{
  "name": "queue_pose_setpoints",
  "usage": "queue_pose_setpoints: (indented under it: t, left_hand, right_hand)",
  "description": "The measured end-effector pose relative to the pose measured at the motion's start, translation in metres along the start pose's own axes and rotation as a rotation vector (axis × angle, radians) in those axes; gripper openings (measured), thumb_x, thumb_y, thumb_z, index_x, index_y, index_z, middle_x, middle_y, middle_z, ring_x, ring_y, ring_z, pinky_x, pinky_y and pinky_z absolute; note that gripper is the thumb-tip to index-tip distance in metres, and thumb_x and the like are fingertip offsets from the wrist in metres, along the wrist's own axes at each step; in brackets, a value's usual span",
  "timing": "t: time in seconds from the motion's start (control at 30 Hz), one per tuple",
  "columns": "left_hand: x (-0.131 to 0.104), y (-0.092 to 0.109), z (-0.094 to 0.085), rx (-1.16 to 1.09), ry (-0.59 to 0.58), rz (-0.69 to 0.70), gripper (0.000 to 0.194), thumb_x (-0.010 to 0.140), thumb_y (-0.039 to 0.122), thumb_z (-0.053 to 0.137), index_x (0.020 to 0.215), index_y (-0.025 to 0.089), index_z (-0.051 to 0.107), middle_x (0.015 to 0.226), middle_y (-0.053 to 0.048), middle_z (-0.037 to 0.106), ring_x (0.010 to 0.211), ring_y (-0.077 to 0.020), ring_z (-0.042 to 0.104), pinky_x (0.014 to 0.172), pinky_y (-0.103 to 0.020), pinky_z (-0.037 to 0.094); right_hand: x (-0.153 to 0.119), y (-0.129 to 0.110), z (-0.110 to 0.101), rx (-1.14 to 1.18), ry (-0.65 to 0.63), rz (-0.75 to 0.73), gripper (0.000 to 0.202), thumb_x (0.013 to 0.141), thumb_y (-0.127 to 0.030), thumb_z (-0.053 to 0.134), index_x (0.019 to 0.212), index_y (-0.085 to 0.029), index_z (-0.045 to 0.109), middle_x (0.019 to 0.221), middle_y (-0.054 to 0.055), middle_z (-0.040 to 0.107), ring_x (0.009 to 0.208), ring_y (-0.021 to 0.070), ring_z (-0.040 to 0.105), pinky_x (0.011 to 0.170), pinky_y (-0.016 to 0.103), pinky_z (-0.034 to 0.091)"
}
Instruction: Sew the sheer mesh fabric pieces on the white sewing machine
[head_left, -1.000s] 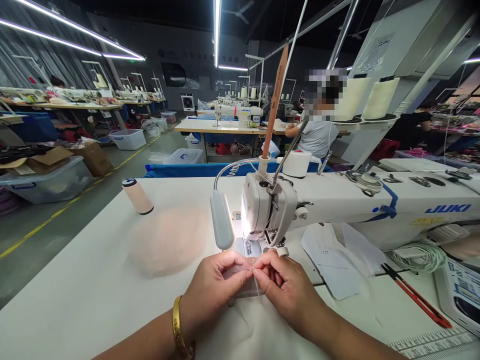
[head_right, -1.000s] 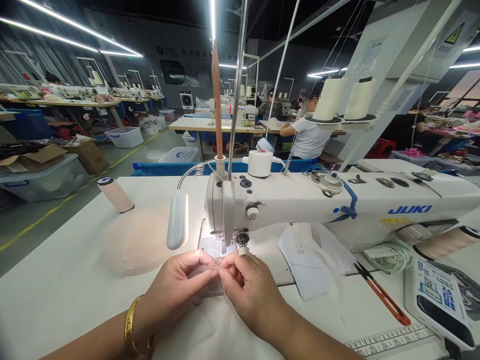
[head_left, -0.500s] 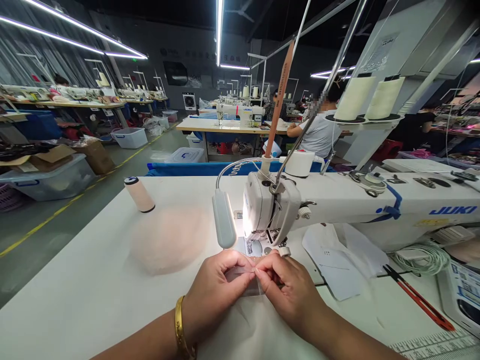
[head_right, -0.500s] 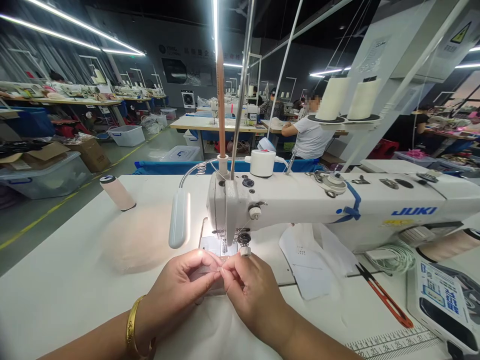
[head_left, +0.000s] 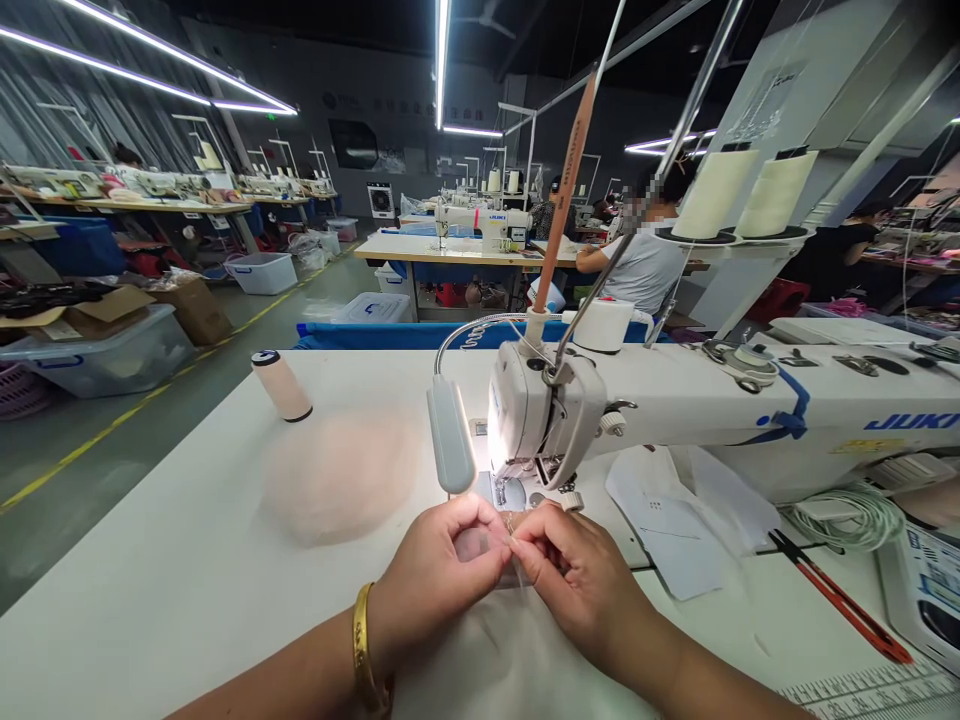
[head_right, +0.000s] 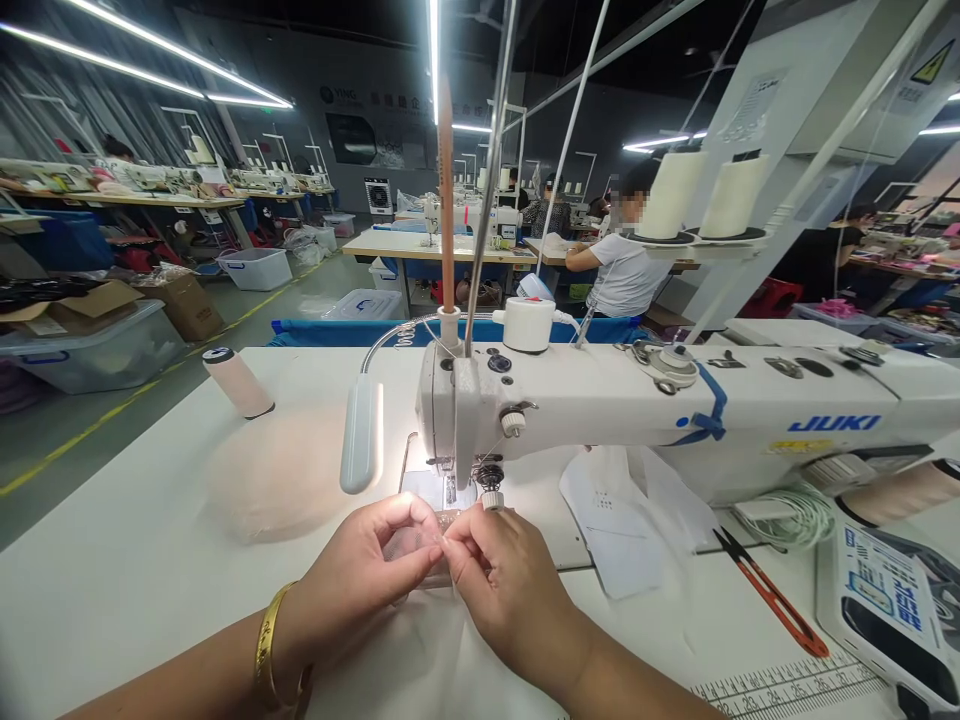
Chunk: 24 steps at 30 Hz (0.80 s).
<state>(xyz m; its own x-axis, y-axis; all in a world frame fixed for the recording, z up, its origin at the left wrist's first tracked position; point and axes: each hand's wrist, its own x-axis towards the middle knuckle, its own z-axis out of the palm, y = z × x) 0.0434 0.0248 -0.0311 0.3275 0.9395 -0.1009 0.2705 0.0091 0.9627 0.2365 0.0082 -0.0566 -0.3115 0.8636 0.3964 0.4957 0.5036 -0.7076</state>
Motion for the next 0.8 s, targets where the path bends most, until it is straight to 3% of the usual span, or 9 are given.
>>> queue_pose_setpoints:
  t: [0.23,0.5,0.8]
  left_hand:
    - [0.0001,-0.0013,-0.0002,-0.087,-0.022,0.039,0.020,0.075,0.035,0.070,0.071,0.020,0.056,0.082,-0.002,0.067,0.082,-0.0206,0.060,0.075,-0.030,0.047]
    - [-0.0009,-0.0006,-0.0008,-0.025,0.016,-0.041,0.018,0.070,0.033,0.066,0.072,0.022,0.052,0.066,0.005,0.050,0.065,-0.0142,0.043,0.059,-0.026,0.034]
    - [-0.0005,-0.0017,-0.0010,0.079,0.062,0.008,0.015,0.069,0.032,0.062,0.073,0.021,0.053,0.067,0.005,0.049,0.066,-0.0139,0.040,0.060,-0.025,0.032]
  right_hand:
    - [0.0024,-0.0064,-0.0055,0.123,-0.101,0.160,0.023,0.104,-0.032,0.049,0.083,-0.024,0.057,0.072,-0.004,0.057,0.068,0.0156,0.052,0.064,0.028,0.035]
    - [0.0040,-0.0075,-0.0060,0.193,-0.154,0.247,0.027,0.106,-0.039,0.045,0.087,-0.024,0.057,0.078,-0.002,0.056,0.074,0.0175,0.051,0.067,0.029,0.036]
    - [0.0048,-0.0076,-0.0057,0.198,-0.132,0.215,0.021,0.104,-0.040,0.053,0.093,-0.024,0.062,0.074,-0.003,0.056,0.068,0.0156,0.050,0.062,0.028,0.037]
